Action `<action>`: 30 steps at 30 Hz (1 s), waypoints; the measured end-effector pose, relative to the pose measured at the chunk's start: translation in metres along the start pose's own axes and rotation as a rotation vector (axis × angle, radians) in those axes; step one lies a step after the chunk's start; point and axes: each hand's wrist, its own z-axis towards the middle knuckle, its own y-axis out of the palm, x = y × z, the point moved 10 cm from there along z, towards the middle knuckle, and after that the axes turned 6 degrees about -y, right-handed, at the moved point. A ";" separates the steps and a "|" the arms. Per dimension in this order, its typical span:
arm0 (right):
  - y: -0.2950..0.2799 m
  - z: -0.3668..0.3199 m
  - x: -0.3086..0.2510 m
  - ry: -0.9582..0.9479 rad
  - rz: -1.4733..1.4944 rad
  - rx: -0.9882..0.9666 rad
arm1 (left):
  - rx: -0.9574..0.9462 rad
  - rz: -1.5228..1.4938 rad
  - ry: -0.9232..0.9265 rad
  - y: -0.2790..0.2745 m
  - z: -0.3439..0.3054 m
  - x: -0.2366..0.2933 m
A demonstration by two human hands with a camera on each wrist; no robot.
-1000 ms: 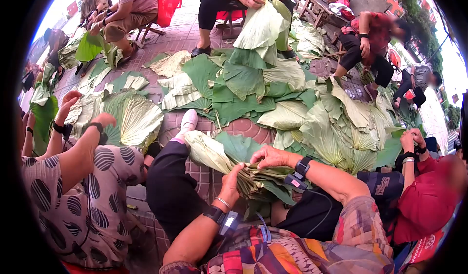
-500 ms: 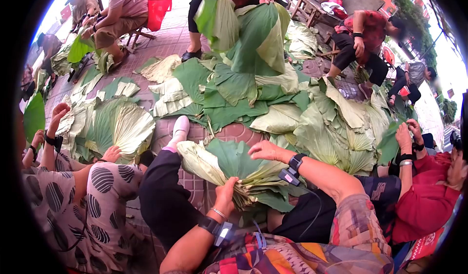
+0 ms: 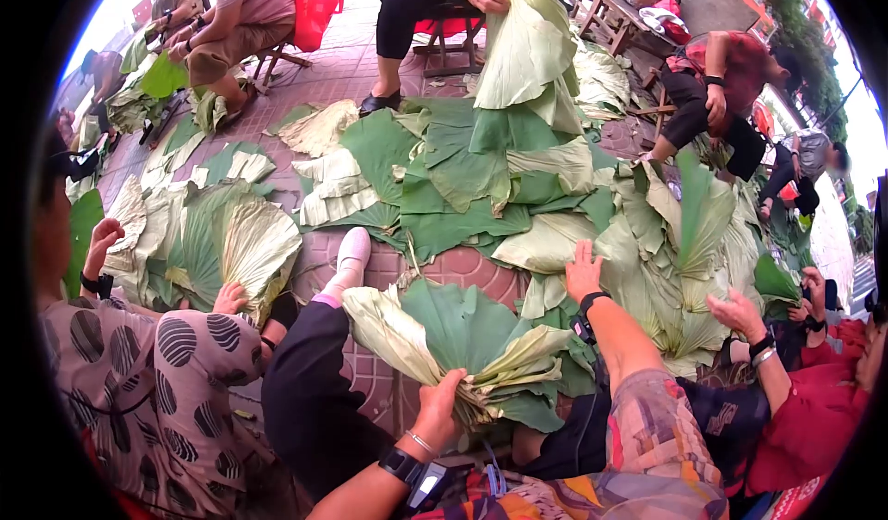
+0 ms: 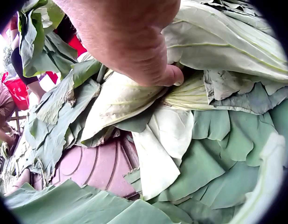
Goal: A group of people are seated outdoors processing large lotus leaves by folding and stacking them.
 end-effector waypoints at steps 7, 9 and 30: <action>-0.002 0.030 0.021 0.043 -0.018 -0.057 | 0.023 0.059 0.096 -0.008 0.014 0.002; -0.027 0.044 0.032 0.043 0.009 0.127 | 0.018 0.062 0.091 -0.007 0.011 0.003; -0.197 -0.008 0.082 0.062 2.301 0.687 | -0.025 0.048 0.156 -0.022 0.045 -0.003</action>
